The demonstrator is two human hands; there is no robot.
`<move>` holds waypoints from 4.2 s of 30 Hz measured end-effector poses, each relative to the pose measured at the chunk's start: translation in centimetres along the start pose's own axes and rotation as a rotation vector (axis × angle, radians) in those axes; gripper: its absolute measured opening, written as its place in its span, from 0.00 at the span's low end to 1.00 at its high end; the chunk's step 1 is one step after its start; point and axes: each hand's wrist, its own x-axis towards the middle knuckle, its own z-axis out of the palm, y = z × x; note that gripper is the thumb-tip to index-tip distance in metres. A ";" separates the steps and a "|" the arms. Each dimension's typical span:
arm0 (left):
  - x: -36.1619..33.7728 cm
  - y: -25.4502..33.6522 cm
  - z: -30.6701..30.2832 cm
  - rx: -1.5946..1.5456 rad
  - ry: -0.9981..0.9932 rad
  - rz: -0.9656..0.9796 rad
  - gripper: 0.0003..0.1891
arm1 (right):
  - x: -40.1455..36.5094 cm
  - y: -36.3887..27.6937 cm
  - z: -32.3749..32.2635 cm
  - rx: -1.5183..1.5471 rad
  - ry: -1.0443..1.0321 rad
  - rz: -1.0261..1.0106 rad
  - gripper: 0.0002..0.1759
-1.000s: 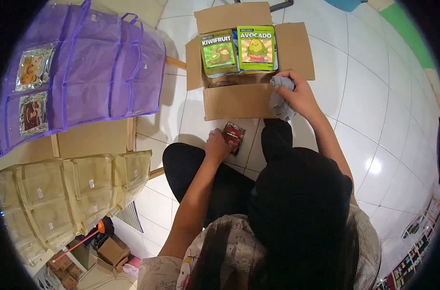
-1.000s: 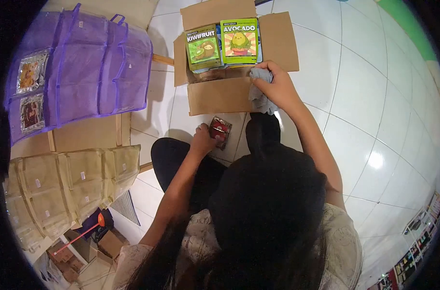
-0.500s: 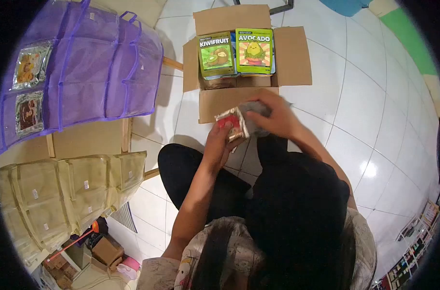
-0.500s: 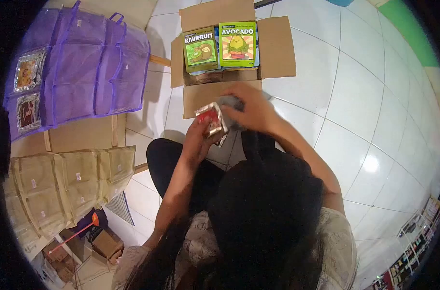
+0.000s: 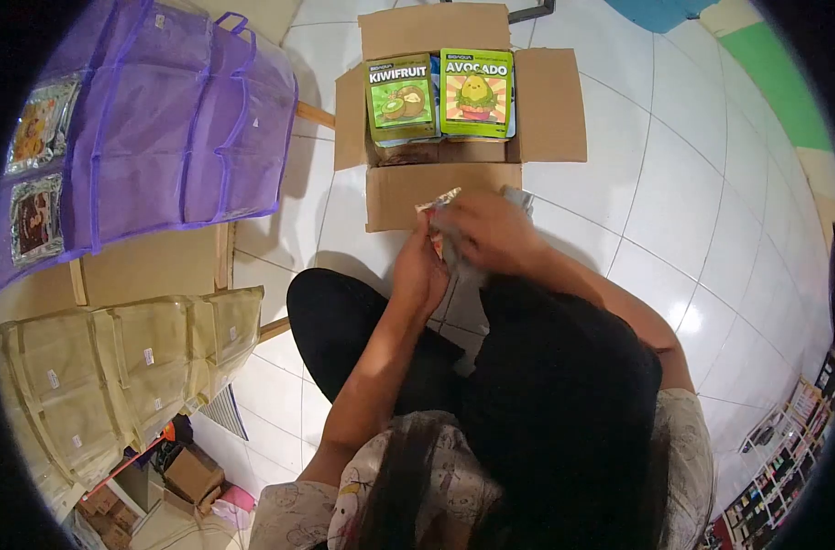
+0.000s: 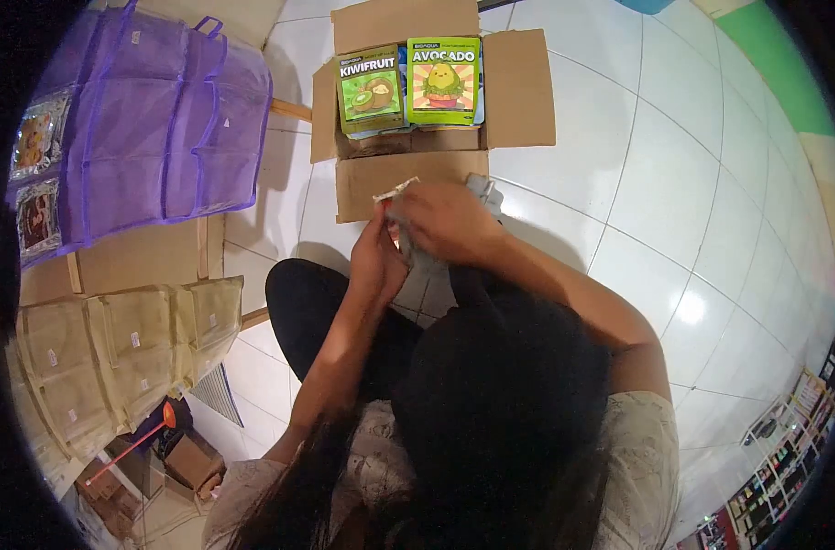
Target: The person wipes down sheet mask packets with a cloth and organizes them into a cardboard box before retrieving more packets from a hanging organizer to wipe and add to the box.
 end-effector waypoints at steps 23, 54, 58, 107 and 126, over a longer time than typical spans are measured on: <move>2.6 9.4 0.7 1.497 -0.136 0.695 0.16 | 0.8 0.8 0.0 0.397 0.142 0.501 0.21; -2.4 4.3 -6.3 2.164 0.305 0.233 0.09 | -0.9 3.9 -3.5 0.567 0.545 0.560 0.18; -1.4 -1.3 -9.9 2.359 0.335 0.243 0.13 | -0.8 4.7 -2.7 0.652 0.618 0.487 0.20; 1.7 0.5 0.7 0.953 -0.116 0.448 0.15 | -1.8 2.4 -3.8 0.299 -0.074 0.512 0.13; 9.7 12.9 -2.5 2.325 -0.057 0.731 0.11 | 7.5 9.9 1.6 -0.088 -0.256 0.294 0.18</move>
